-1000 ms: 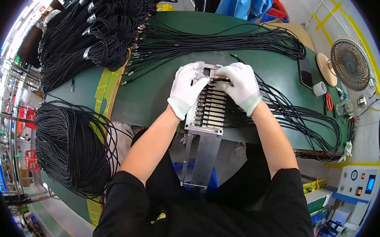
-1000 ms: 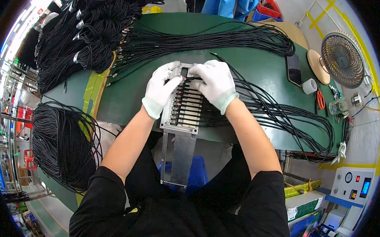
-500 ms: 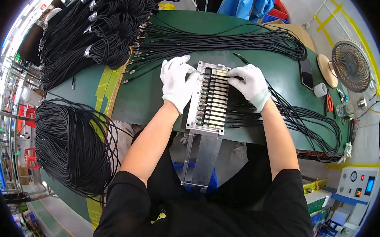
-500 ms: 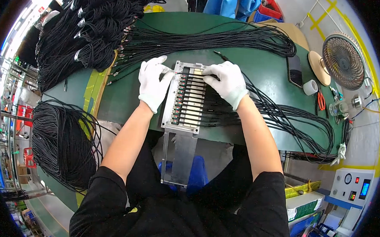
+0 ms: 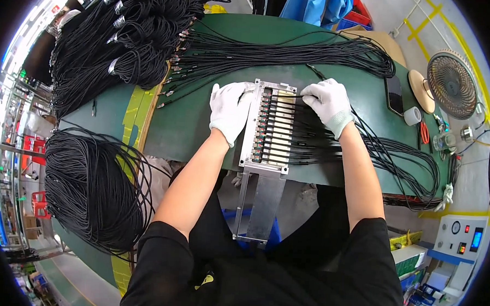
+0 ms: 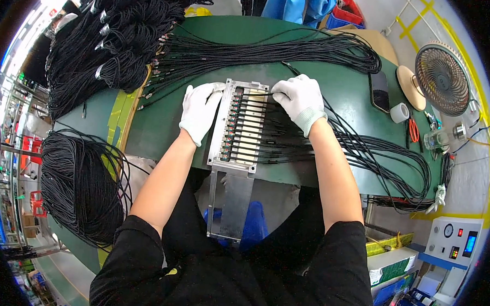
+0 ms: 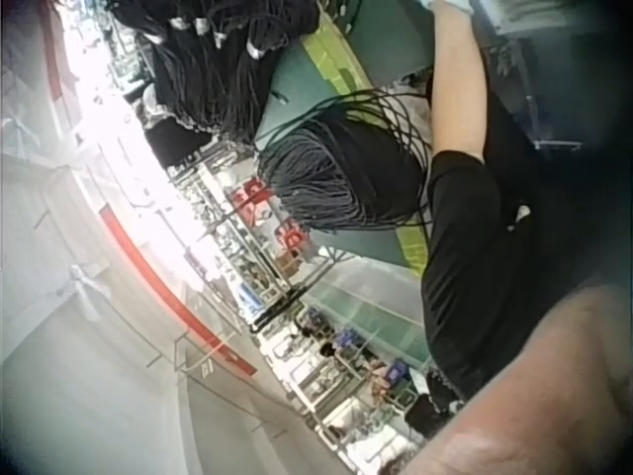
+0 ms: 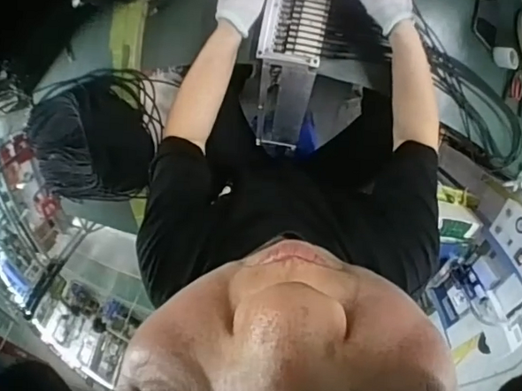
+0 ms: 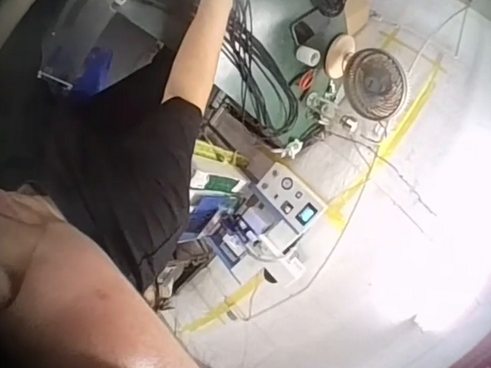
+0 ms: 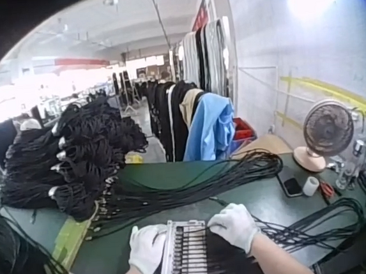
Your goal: The person assembles wiring harnesses by inserting terminals into a metal fixture, then tests them using an automatic tester machine.
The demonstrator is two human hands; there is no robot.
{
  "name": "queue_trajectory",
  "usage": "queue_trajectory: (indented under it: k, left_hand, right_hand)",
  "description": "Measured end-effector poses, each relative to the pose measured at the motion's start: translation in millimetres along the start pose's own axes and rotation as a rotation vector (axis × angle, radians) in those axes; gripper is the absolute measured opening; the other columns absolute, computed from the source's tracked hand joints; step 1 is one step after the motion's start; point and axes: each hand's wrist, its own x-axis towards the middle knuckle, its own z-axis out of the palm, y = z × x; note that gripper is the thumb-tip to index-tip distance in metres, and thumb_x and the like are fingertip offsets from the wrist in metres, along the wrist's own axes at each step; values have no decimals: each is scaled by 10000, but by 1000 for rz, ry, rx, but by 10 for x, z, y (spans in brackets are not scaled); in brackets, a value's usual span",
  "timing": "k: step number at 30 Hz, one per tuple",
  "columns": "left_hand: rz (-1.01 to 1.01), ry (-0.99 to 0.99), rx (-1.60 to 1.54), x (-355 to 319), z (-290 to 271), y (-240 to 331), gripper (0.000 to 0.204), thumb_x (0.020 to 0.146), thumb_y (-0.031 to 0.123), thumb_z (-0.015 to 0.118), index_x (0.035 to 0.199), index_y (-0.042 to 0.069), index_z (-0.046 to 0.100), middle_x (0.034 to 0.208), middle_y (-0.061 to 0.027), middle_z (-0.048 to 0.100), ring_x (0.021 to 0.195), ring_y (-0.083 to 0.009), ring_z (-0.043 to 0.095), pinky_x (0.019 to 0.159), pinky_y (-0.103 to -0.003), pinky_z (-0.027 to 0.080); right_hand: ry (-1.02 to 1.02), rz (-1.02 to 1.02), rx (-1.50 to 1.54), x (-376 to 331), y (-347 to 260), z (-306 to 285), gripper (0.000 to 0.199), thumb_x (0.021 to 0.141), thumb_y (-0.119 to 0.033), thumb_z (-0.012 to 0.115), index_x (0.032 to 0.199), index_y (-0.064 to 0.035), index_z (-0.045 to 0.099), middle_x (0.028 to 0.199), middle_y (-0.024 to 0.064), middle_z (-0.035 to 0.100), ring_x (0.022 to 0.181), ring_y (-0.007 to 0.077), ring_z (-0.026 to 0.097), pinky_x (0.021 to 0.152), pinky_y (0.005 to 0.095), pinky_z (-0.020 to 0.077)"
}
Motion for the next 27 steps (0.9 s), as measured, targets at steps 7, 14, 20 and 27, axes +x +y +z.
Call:
queue_trajectory:
  k: [7, 14, 20, 27]
  left_hand:
    - [196, -5, -6, -2, 21, 227, 352, 921, 329, 601, 1247, 218, 673, 1393, -222, 538, 1292, -406, 478, 1165, -553, 225]
    - [247, -334, 395, -19, 19, 473, 511, 877, 548, 593, 1357, 374, 599, 1555, -216, 343, 1448, -419, 260, 1202, -570, 102]
    - [279, -238, 256, -31, 87, 405, 429, 897, 478, 607, 1295, 326, 654, 1505, -191, 427, 1418, -404, 319, 1188, -591, 135]
    - [-17, 29, -311, 55, 126, 179, 330, 953, 331, 601, 1146, 78, 690, 1250, -110, 645, 1252, -300, 524, 1173, -510, 236]
  right_hand:
    - [27, -36, 23, 2, -64, 61, 59, 798, -234, 725, 826, -185, 710, 773, 18, 684, 824, 265, 626, 759, 407, 487]
    - [166, 228, -79, -12, 168, -6, 291, 856, -448, 657, 953, -188, 746, 992, 56, 707, 1000, 303, 616, 913, 399, 478]
    - [84, 428, -195, -38, 377, -52, 148, 815, -304, 714, 876, -170, 719, 883, 56, 687, 911, 292, 633, 811, 406, 512]
    - [214, -27, 175, 49, 39, -62, 103, 733, -82, 752, 807, -117, 688, 819, 45, 668, 856, 285, 612, 779, 410, 491]
